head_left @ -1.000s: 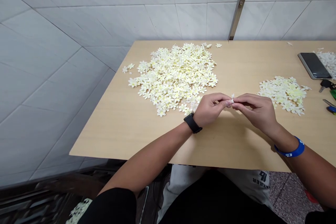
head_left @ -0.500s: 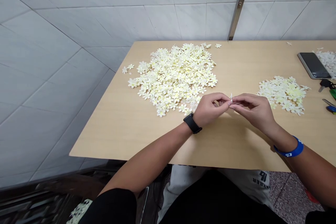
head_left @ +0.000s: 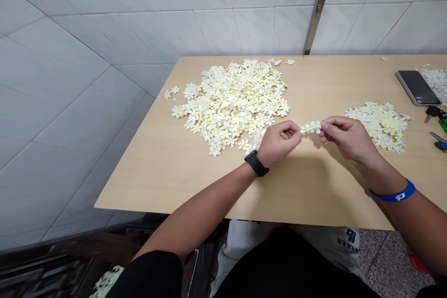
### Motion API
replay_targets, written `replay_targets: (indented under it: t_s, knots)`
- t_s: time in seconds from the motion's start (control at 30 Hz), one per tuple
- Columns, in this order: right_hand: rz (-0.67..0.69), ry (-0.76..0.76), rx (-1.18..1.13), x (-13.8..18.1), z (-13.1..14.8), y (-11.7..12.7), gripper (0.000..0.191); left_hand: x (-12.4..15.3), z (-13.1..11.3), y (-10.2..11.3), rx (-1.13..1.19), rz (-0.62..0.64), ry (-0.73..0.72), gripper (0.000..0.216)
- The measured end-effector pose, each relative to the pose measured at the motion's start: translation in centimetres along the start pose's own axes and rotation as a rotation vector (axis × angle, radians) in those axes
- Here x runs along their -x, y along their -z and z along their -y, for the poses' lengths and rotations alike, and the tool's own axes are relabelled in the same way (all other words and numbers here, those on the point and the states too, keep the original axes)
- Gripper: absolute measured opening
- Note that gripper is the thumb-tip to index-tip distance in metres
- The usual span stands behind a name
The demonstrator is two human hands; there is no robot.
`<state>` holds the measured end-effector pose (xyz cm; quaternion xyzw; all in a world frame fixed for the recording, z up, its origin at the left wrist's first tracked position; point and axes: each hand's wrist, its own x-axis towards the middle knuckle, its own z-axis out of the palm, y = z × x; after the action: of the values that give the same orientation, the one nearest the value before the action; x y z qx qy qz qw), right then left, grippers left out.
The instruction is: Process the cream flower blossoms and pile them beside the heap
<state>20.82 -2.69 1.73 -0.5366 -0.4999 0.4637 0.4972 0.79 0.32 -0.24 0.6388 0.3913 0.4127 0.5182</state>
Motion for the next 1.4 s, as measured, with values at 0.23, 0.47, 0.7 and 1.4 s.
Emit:
replay_targets:
  t_s: [0.23, 0.47, 0.7, 1.4]
  knots:
    - [-0.12, 0.043, 0.029, -0.4, -0.4, 0.5, 0.018, -0.1, 0.2, 0.1, -0.001, -0.034, -0.015, 0.008]
    - [-0.463, 0.248, 0.699, -1.7, 1.0, 5.7, 0.01, -0.2, 0.1, 0.3, 0.018, -0.051, -0.052, 0.01]
    - [-0.336, 0.299, 1.215, -1.4, 1.8, 7.5, 0.011, -0.1, 0.4, 0.0, 0.041, -0.065, -0.037, 0.013]
    - [-0.02, 0.598, 0.604, 2.0, 0.0, -1.7, 0.008, 0.2, 0.5, 0.2, 0.024, 0.147, -0.151, 0.021]
